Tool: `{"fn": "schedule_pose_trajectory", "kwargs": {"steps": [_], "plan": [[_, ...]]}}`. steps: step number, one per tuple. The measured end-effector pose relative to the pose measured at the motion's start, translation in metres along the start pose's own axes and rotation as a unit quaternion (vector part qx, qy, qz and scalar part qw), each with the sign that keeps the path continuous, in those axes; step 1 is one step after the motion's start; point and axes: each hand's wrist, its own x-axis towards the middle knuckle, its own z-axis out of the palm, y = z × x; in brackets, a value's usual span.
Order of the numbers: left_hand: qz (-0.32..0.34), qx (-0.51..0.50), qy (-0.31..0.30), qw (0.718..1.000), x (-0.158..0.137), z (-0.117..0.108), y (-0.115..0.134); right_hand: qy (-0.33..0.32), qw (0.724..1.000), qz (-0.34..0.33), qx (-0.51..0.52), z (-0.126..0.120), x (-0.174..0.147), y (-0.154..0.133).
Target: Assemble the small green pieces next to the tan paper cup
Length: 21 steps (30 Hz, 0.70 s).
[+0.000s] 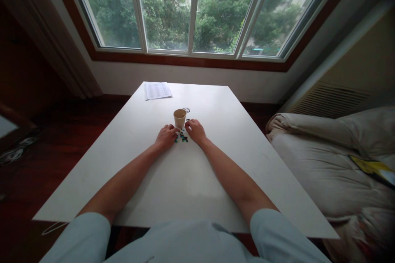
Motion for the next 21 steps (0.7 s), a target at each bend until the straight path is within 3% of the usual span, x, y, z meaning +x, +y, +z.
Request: {"fn": "schedule_pose_trajectory", "kwargs": {"steps": [7,21], "plan": [[-0.023,0.02,0.016,0.999,-0.0019,0.0008,-0.0052,0.057,0.993,0.026,0.097,0.0008,0.0008,-0.0001],[-0.041,0.038,0.012,0.998,-0.0005,0.0019,-0.0085,0.2,0.971,-0.032,0.128,0.0042,0.0044,0.0062]]}}
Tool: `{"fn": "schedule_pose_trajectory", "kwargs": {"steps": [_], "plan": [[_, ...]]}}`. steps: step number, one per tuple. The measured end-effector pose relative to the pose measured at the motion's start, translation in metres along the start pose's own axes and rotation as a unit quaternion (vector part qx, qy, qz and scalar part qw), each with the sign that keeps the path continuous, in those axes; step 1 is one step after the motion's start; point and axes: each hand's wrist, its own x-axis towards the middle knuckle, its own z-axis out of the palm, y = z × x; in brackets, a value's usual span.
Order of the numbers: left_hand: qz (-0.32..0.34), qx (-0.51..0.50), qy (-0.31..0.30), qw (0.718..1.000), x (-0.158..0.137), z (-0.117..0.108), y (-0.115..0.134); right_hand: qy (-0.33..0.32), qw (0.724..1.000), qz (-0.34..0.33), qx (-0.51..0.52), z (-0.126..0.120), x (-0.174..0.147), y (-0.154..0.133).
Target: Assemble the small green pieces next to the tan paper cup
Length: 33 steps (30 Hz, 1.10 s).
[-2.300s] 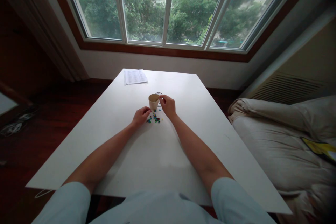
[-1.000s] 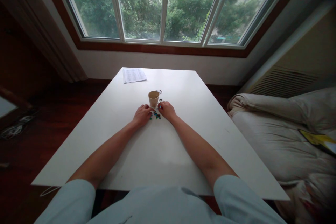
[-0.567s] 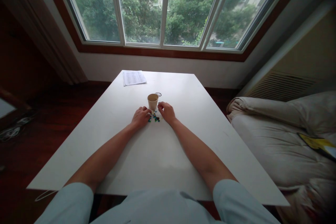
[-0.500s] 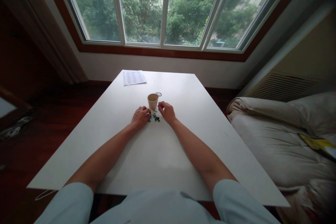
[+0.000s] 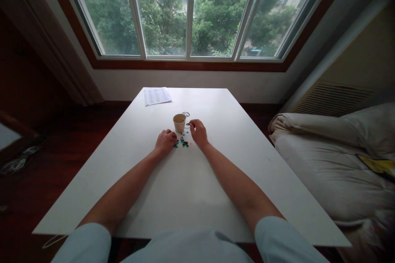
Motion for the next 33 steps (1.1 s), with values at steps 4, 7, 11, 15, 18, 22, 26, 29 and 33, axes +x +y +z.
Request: {"fn": "schedule_pose_trajectory", "kwargs": {"steps": [4,7,11,15,18,22,26,29,33], "plan": [[0.015,-0.024,0.031,0.999,0.001,0.001,-0.001,-0.003,1.0,-0.008,-0.007,-0.001,0.0,0.001],[0.023,-0.049,0.059,0.997,0.001,0.001,0.0,-0.004,1.0,-0.007,-0.003,-0.001,0.0,0.001],[0.012,-0.075,0.082,0.994,0.0,0.0,0.001,-0.002,1.0,-0.013,-0.001,-0.001,0.0,-0.001],[-0.005,-0.098,0.099,0.99,0.0,-0.001,0.0,0.001,1.0,-0.013,-0.015,-0.002,0.001,-0.004],[-0.01,-0.112,0.105,0.988,0.0,-0.002,-0.001,0.002,1.0,-0.015,-0.019,-0.002,0.001,-0.004],[-0.018,-0.124,0.112,0.986,0.0,-0.003,-0.003,-0.007,1.0,-0.01,-0.02,-0.002,0.0,-0.005],[-0.012,-0.133,0.117,0.984,0.002,0.0,-0.005,-0.002,1.0,-0.008,-0.02,-0.003,0.001,-0.007],[0.007,-0.138,0.126,0.982,0.002,0.0,-0.002,0.007,1.0,-0.014,-0.026,-0.006,0.003,-0.011],[0.049,-0.147,0.132,0.979,-0.001,-0.006,0.01,0.036,0.997,-0.041,-0.052,-0.008,0.004,-0.018]]}}
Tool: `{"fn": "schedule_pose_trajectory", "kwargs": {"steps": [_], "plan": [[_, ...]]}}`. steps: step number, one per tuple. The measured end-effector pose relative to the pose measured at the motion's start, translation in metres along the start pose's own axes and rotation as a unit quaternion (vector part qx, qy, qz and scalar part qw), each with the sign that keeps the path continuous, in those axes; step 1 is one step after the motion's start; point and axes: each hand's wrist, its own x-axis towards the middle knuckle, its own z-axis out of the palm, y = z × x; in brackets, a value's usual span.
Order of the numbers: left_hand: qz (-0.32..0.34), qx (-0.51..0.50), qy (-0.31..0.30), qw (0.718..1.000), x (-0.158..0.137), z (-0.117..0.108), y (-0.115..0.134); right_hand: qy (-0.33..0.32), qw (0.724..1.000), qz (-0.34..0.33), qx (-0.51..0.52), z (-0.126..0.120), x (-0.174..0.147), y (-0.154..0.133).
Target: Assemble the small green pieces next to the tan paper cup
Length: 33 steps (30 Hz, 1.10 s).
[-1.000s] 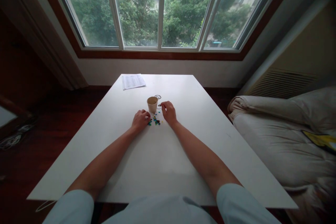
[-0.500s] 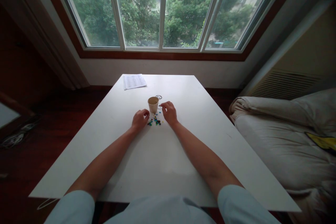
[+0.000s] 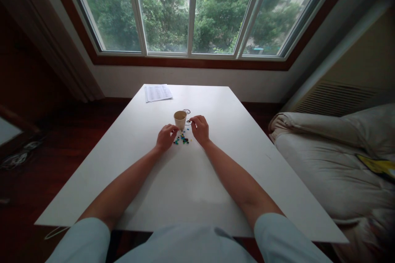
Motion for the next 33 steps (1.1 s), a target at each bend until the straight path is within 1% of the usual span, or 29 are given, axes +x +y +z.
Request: {"fn": "schedule_pose_trajectory", "kwargs": {"steps": [2,5,8,11,16,18,20,23,26,28,31,33], "plan": [[0.008,0.0,-0.002,1.0,0.0,-0.002,0.006,0.004,1.0,-0.022,-0.005,0.001,-0.001,-0.005],[-0.006,-0.01,0.008,1.0,0.002,-0.004,0.011,-0.02,0.999,-0.048,-0.003,0.003,-0.003,-0.014],[-0.025,-0.025,0.028,0.999,0.002,-0.005,0.012,-0.051,0.997,-0.051,-0.015,0.004,-0.003,-0.024],[-0.026,-0.034,0.041,0.998,0.002,-0.005,0.011,-0.08,0.995,-0.051,-0.023,0.004,-0.002,-0.03],[-0.033,-0.038,0.041,0.998,0.001,-0.003,0.006,-0.134,0.989,-0.048,-0.028,0.011,-0.003,-0.026],[-0.039,-0.043,0.046,0.997,0.001,-0.002,0.003,-0.161,0.986,-0.037,-0.031,0.014,-0.004,-0.021],[-0.05,-0.052,0.052,0.996,0.001,-0.001,0.001,-0.173,0.984,-0.024,-0.027,0.015,-0.005,-0.016],[-0.08,-0.076,0.057,0.992,0.001,0.0,-0.001,-0.147,0.989,-0.026,-0.008,0.012,-0.004,-0.013],[-0.127,-0.122,0.061,0.983,0.003,0.001,-0.001,-0.101,0.993,-0.058,0.009,0.006,-0.002,-0.015],[-0.154,-0.167,0.075,0.971,0.005,0.002,-0.001,-0.082,0.993,-0.078,0.009,0.002,-0.001,-0.018],[-0.162,-0.221,0.102,0.956,0.006,0.002,0.002,-0.088,0.992,-0.096,0.003,0.0,-0.002,-0.024],[-0.146,-0.223,0.108,0.958,0.006,0.001,0.006,-0.101,0.99,-0.101,0.004,0.0,-0.002,-0.027]]}}
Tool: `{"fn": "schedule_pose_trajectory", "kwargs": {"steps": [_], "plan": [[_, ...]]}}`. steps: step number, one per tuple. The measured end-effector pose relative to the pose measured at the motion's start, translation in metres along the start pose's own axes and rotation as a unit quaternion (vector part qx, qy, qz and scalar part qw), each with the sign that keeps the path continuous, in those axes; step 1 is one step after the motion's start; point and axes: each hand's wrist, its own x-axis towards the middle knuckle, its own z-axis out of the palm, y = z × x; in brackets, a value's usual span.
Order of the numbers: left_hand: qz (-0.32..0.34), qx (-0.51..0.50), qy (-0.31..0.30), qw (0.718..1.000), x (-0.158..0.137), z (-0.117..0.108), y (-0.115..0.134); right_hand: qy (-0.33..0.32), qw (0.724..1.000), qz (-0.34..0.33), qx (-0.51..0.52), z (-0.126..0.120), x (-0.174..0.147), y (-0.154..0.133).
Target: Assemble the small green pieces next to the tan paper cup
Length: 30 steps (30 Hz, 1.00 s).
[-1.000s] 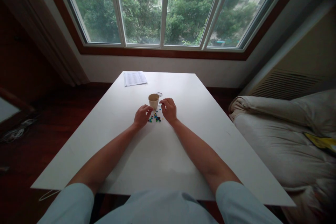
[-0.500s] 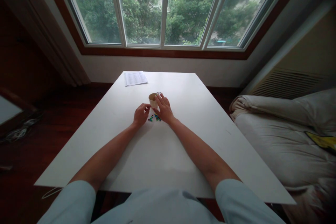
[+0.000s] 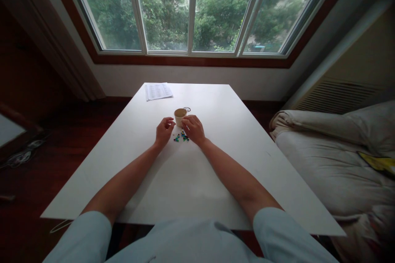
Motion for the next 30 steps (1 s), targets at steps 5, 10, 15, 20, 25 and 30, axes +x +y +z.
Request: {"fn": "schedule_pose_trajectory", "kwargs": {"steps": [5,10,15,20,25,30], "plan": [[0.035,0.062,-0.029,0.997,-0.006,-0.0021,0.0104,-0.023,1.0,-0.004,-0.004,0.0014,0.001,-0.0007],[0.059,0.087,-0.052,0.993,-0.0078,-0.0021,0.0104,-0.045,0.999,-0.014,-0.009,0.0051,-0.0003,-0.0016],[0.072,0.1,-0.057,0.991,-0.0072,-0.0017,0.0067,-0.076,0.996,-0.025,-0.037,0.0078,-0.0016,-0.0047],[0.074,0.11,-0.065,0.989,-0.0077,-0.0028,0.0083,-0.084,0.996,-0.021,-0.035,0.0068,-0.0006,-0.0059],[0.098,0.147,-0.057,0.983,-0.0088,-0.0024,0.0069,-0.084,0.996,-0.022,-0.036,0.0055,0.0003,-0.0067],[0.103,0.136,-0.059,0.984,-0.0077,-0.003,0.008,-0.075,0.996,-0.021,-0.033,0.0065,-0.001,-0.0057]]}}
